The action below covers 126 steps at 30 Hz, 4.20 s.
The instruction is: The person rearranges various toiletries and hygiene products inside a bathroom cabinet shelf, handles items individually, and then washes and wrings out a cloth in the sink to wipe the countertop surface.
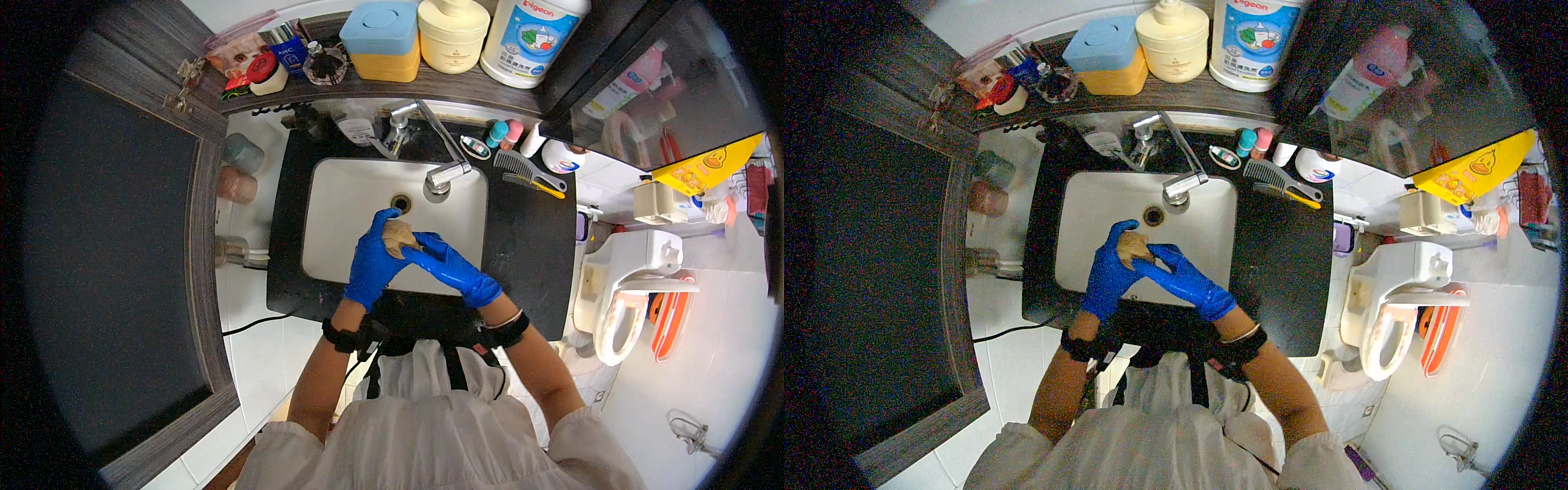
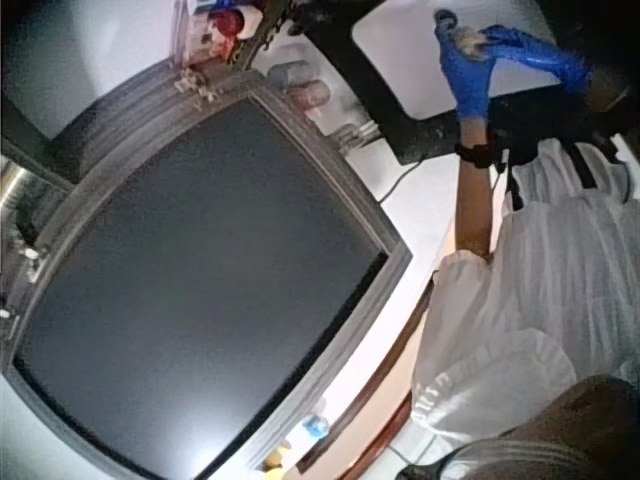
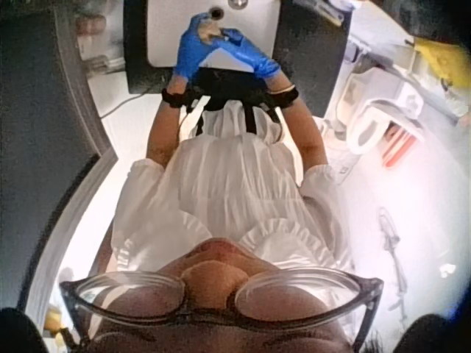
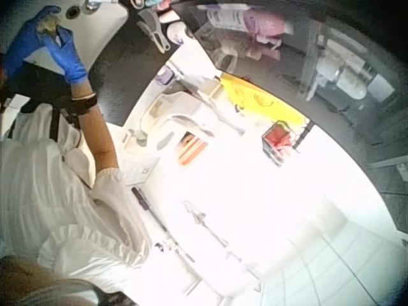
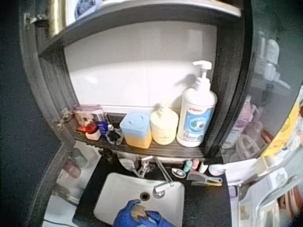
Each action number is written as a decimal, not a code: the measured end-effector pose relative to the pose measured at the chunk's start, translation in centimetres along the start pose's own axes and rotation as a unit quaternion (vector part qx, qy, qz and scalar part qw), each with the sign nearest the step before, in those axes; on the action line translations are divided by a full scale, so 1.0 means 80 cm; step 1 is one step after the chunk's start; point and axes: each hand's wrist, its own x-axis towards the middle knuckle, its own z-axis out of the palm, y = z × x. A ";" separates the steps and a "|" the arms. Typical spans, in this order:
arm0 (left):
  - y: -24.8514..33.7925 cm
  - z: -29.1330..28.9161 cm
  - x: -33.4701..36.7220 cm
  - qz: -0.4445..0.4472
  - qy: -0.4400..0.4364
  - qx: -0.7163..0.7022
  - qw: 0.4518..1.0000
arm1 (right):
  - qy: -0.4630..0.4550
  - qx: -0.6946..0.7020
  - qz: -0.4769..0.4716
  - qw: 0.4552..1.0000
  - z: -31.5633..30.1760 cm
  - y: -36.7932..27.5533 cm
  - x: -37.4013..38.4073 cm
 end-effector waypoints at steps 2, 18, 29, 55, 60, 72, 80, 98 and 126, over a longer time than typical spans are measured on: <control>-0.032 -0.004 0.000 0.080 -0.038 0.013 0.996 | 0.017 -0.052 0.013 0.998 -0.011 0.004 -0.004; -0.062 0.022 0.059 -0.121 -0.210 0.377 0.894 | -0.033 -0.583 -0.093 0.806 -0.024 0.008 0.089; -0.118 0.017 0.082 0.139 -0.239 0.505 0.817 | -0.007 -0.476 -0.004 0.879 -0.018 0.048 0.100; -0.096 0.015 0.055 0.109 -0.182 0.484 0.849 | 0.061 0.082 0.186 0.977 -0.011 0.069 0.038; -0.065 0.001 0.061 -0.134 -0.316 0.364 0.866 | 0.172 -0.424 -0.221 0.861 0.011 0.053 0.017; -0.045 0.010 0.070 -0.125 -0.330 0.442 0.824 | 0.105 -0.651 -0.195 0.726 -0.007 0.066 0.085; -0.116 0.002 0.069 0.059 -0.311 0.550 0.773 | 0.056 -0.559 -0.014 0.827 0.013 0.100 0.101; -0.144 0.031 0.011 0.267 -0.155 0.350 0.885 | 0.126 0.082 0.185 0.971 0.035 0.102 0.009; 0.146 0.178 -0.209 -0.061 0.077 -0.341 0.935 | 0.132 0.074 -0.221 0.963 -0.136 -0.053 -0.263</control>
